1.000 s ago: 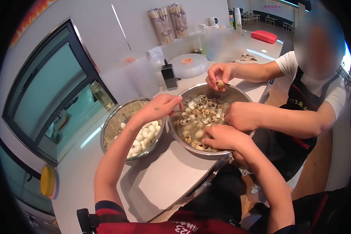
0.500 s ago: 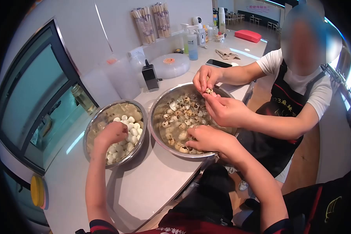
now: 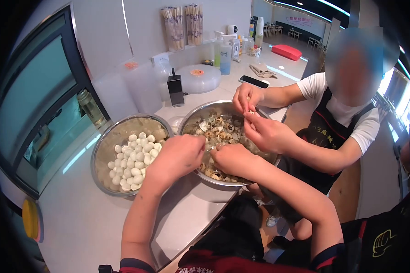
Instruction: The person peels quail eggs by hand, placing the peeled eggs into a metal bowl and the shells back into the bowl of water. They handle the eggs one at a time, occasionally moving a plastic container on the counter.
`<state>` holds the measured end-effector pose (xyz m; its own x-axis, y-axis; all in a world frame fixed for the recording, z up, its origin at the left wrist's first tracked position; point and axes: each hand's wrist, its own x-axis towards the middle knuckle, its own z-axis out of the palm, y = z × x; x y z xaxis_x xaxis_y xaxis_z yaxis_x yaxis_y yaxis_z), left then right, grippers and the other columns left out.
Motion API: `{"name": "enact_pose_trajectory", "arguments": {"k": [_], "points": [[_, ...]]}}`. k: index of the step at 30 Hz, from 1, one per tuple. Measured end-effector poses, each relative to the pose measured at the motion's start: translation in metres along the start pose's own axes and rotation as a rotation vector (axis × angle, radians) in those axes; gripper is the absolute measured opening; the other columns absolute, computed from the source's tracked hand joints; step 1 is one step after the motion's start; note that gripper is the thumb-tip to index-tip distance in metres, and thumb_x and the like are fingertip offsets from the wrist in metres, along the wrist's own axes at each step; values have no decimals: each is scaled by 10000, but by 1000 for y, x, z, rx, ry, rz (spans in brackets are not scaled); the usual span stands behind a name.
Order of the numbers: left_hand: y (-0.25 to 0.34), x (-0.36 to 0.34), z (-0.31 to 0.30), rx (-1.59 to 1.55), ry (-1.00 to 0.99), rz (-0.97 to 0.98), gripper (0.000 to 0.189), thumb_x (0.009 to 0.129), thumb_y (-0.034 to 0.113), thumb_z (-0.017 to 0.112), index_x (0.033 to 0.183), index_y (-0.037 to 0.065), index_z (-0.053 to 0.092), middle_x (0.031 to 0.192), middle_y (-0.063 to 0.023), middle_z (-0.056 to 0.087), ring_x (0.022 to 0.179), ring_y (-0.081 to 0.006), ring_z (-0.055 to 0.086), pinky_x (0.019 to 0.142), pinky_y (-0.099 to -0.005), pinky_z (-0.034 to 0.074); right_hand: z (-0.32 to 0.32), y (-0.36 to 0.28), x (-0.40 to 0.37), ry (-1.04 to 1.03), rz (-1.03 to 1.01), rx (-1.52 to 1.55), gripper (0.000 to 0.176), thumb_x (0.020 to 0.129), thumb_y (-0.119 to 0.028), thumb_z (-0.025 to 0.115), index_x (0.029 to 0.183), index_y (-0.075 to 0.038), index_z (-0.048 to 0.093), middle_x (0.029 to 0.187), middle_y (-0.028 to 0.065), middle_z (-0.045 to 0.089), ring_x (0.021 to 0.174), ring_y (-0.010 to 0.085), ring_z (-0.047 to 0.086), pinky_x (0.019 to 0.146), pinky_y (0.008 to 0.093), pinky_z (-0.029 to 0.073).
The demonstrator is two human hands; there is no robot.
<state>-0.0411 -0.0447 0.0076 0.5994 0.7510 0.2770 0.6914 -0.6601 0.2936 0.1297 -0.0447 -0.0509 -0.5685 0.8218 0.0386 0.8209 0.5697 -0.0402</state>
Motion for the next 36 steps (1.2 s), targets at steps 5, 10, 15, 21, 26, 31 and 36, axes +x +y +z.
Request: {"name": "enact_pose_trajectory", "arguments": {"k": [5, 10, 15, 21, 26, 31, 36], "points": [[-4, 9, 25, 84, -163, 5, 182, 731, 160, 494, 718, 4, 587, 689, -185, 581, 682, -336, 572, 644, -407, 453, -8, 4, -2, 109, -61, 66, 238, 703, -145, 573, 879, -1, 504, 718, 177, 576, 702, 327, 582, 599, 412, 462], [-3, 24, 39, -89, -273, -7, 289, 787, 268, 474, 798, 10, 603, 729, -186, 589, 707, -335, 569, 666, -396, 442, -14, 10, -22, 214, 54, 560, 259, 686, -85, 577, 850, 4, 397, 715, 208, 545, 706, 369, 544, 614, 410, 419], [-11, 31, 44, -457, -223, -35, 347, 809, 305, 454, 855, -9, 595, 652, -163, 570, 622, -248, 562, 608, -337, 424, -27, 6, -22, 298, 127, 745, 260, 715, -113, 592, 874, 9, 426, 729, 185, 559, 704, 308, 568, 622, 378, 426], [-7, 33, 47, -601, -23, 29, 309, 819, 257, 460, 805, -24, 587, 738, -197, 589, 670, -266, 582, 621, -349, 420, -18, 13, -24, 409, 36, 788, 267, 800, -182, 527, 983, 0, 462, 848, 187, 578, 816, 316, 563, 713, 362, 429], [-17, 35, 47, -707, -203, -89, 347, 873, 268, 380, 861, -37, 546, 686, -86, 551, 631, -151, 500, 583, -287, 380, -27, 9, -24, 462, -20, 824, 247, 823, -139, 482, 1026, 1, 470, 873, 171, 569, 842, 290, 554, 731, 345, 423], [-3, 32, 36, -1024, -240, -183, 319, 872, 351, 394, 801, 75, 537, 611, 45, 437, 536, -33, 389, 435, -176, 272, -21, 13, -19, 565, -14, 776, 146, 797, -106, 523, 880, 8, 488, 796, 166, 576, 751, 296, 558, 662, 351, 427], [-8, 32, 44, -1014, -266, -200, 311, 866, 362, 396, 799, 90, 531, 624, 45, 450, 498, -28, 363, 419, -166, 247, -15, 20, -17, 565, -27, 713, 141, 783, -105, 535, 841, 8, 476, 746, 181, 565, 707, 324, 545, 629, 361, 414]]}}
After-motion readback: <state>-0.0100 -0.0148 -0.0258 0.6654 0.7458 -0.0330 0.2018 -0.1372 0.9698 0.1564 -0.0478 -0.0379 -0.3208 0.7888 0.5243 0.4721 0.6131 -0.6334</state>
